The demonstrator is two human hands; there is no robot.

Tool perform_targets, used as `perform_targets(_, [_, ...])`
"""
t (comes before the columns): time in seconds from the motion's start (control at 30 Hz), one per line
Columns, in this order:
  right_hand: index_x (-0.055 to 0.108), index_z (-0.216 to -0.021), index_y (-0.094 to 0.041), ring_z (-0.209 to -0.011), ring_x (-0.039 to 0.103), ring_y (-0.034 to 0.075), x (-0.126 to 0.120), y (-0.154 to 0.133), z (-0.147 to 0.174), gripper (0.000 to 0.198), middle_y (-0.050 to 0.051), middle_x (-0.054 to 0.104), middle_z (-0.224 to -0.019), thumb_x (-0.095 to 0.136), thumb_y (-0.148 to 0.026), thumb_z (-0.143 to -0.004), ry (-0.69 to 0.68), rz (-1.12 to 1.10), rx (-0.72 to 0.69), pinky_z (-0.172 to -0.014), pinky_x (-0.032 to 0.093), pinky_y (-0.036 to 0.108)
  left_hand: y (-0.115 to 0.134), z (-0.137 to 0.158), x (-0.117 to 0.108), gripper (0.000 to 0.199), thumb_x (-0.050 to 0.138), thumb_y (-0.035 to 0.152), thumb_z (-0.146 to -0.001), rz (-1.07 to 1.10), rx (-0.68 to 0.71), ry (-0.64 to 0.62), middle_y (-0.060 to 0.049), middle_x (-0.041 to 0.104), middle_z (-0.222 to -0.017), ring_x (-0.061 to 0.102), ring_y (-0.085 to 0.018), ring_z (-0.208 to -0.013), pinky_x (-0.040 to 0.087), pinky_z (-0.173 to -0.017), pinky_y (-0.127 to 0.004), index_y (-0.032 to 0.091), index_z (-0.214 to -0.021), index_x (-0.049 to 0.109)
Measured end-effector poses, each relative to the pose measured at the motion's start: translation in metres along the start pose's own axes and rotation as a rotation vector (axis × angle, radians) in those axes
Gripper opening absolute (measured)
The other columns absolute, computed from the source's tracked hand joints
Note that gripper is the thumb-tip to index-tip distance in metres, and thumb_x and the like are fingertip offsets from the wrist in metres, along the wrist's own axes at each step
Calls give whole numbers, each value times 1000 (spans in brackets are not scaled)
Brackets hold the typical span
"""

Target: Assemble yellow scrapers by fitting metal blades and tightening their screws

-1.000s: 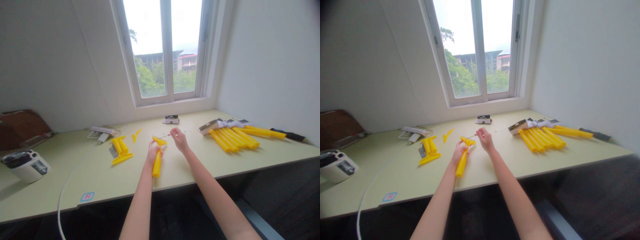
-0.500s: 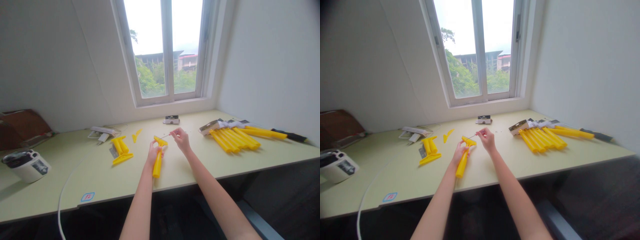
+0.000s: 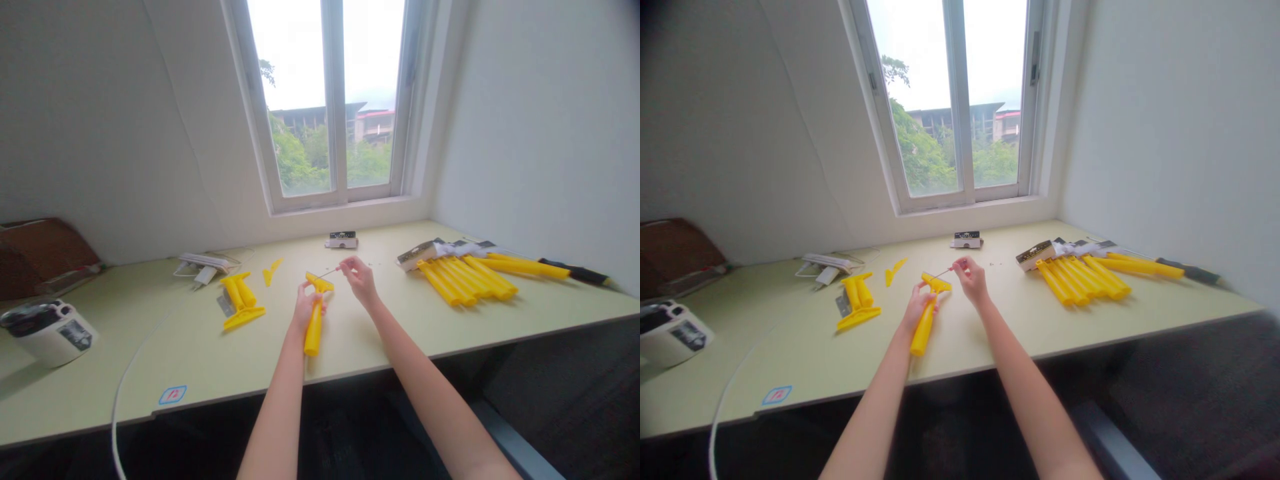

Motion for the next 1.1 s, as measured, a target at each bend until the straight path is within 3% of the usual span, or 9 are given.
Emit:
perform_targets(0.3, [56,-73,-17,-63,55,14,-2,0,0,29,5,63,-70,51,-46,-73,29,26,41,-53,45,24,0,0,1,49,51,13,-63,10,-1,1,0,56,-72,47,-7,-38,35,-40,-20,23,-105,30])
perform_targets(0.43, [54,-80,-16,-57,55,13,-13,15,-2,30,5,63,-71,51,-45,-72,171,-75,139,-47,44,24,1,-1,-3,48,51,11,-63,58,-14,50,0,56,-71,47,-8,-39,35,-41,-20,22,-104,30])
perform_targets(0.5, [55,-78,-16,-60,57,14,-17,23,-2,26,5,63,-73,55,-41,-70,204,-16,186,-51,45,25,3,-1,-9,47,50,10,-63,127,-3,117,0,57,-71,47,-8,-39,36,-42,-21,22,-104,29])
perform_targets(0.6, [55,-67,-17,-62,57,14,-11,34,1,14,3,63,-68,59,-30,-64,77,265,250,-59,44,26,7,0,-18,43,50,10,-63,247,45,207,0,59,-72,46,-7,-40,36,-43,-19,21,-101,33])
perform_targets(0.8, [56,-63,-18,-60,52,13,16,42,15,4,3,60,-64,54,-18,-66,-221,693,214,-55,36,23,11,-2,-30,28,49,10,-62,395,120,257,-2,60,-72,44,-4,-41,34,-42,-16,17,-89,42])
perform_targets(0.97, [60,-62,-17,-73,53,17,27,41,11,6,6,62,-72,54,-18,-64,-266,813,145,-63,37,25,12,-16,-31,26,50,11,-63,374,79,189,-3,60,-74,44,-4,-43,35,-42,-16,16,-88,46])
perform_targets(1.1, [64,-62,-18,-75,56,18,20,65,-19,13,6,65,-74,51,-17,-64,-241,736,189,-70,39,26,14,-32,-37,28,47,9,-66,376,0,131,-6,62,-79,44,-3,-42,36,-41,-14,16,-93,46])
Point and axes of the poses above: each hand's wrist, its own z-axis away from the middle knuckle, its own x-axis out of the palm, y = z × x, the point moved 7 cm from there along -z, towards the middle knuckle
